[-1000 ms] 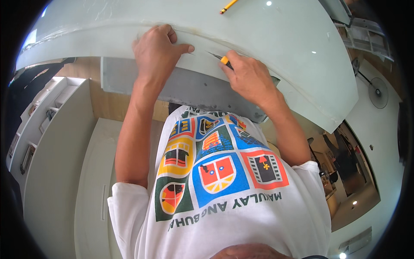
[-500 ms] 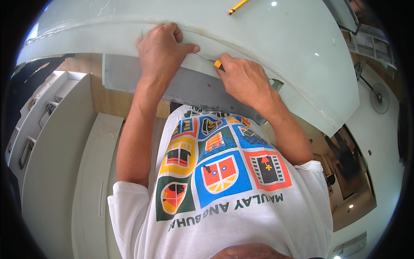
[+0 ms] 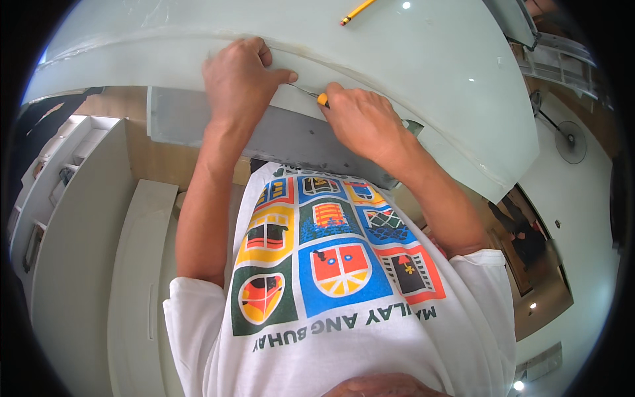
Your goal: The person uses a utility knife to cut along the edge of a white cabinet door panel. They repeatedly score and trim the panel while other people stand nearby. The person adjusts the panel position and continues cutting along the marked line.
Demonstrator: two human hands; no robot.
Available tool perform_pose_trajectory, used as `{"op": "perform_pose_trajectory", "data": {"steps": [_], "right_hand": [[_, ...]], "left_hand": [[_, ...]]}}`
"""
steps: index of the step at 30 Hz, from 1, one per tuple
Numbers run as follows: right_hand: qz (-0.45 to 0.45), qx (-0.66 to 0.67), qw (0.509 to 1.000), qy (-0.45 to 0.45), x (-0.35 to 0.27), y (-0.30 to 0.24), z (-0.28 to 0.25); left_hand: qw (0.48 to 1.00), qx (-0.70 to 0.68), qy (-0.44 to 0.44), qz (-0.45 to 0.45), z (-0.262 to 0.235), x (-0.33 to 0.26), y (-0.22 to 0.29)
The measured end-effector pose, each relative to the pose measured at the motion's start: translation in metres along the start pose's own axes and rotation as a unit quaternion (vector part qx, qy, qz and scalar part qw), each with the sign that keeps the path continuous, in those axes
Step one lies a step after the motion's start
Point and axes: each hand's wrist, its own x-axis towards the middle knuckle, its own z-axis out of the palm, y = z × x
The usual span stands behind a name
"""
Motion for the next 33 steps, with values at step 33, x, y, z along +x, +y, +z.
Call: {"op": "perform_pose_trajectory", "data": {"steps": [33], "right_hand": [[-0.002, 0.069, 0.99, 0.12, -0.03, 0.039, 0.001]], "left_hand": [[0.999, 0.016, -0.035, 0.015, 0.003, -0.007, 0.012]]}}
